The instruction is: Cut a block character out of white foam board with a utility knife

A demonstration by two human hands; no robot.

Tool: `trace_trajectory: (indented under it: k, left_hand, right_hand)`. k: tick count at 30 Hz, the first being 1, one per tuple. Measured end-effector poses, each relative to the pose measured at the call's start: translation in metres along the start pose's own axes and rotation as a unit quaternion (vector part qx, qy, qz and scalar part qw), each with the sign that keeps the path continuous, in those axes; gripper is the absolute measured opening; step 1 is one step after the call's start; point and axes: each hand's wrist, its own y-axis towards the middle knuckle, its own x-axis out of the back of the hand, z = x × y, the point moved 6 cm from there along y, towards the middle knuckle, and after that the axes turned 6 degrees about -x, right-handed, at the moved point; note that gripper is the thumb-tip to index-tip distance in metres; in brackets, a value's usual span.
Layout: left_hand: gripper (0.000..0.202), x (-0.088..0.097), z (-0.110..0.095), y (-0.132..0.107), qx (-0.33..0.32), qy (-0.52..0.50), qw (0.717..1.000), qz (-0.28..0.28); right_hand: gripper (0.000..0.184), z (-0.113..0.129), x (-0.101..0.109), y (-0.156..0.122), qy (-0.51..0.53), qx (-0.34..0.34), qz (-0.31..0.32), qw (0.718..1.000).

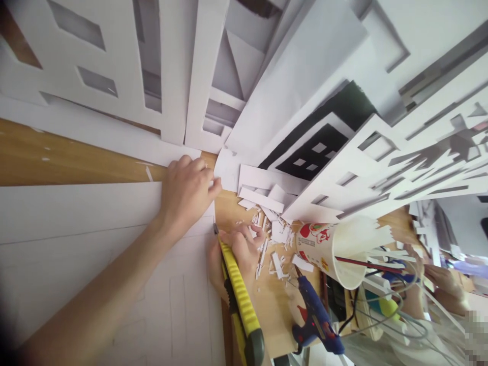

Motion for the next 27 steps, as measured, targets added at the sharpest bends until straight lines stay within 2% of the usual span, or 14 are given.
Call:
trace_trajectory:
  k: [6,11,17,23,25,27]
  left_hand:
    - [0.028,0.001,0.0,0.001,-0.002,-0.002,1.0,0.015]
    - [0.028,0.001,0.0,0.0,0.001,-0.005,1.0,0.011]
    - [0.028,0.0,0.0,0.0,0.003,-0.006,1.0,0.012]
    - [0.031,0.001,0.001,0.001,0.011,-0.024,0.999,0.017]
    - [0.031,0.0,0.0,0.001,0.013,-0.024,0.999,0.021]
    - [0.032,0.001,0.0,0.001,0.009,-0.026,0.999,0.018]
  right_hand:
    - [0.017,-0.003,0.0,-0.002,0.007,0.03,-0.011,0.999]
    - [0.016,-0.005,0.002,-0.002,0.032,0.024,0.011,0.999]
    - [0.016,-0.007,0.0,-0.002,0.019,0.056,0.035,0.998]
    - [0.015,-0.005,0.013,-0.013,0.038,0.089,-0.058,0.994]
    - [0.02,-0.006,0.017,-0.017,0.032,0.095,-0.082,0.992]
    - [0.017,-0.006,0.017,-0.015,0.032,0.089,-0.081,0.992]
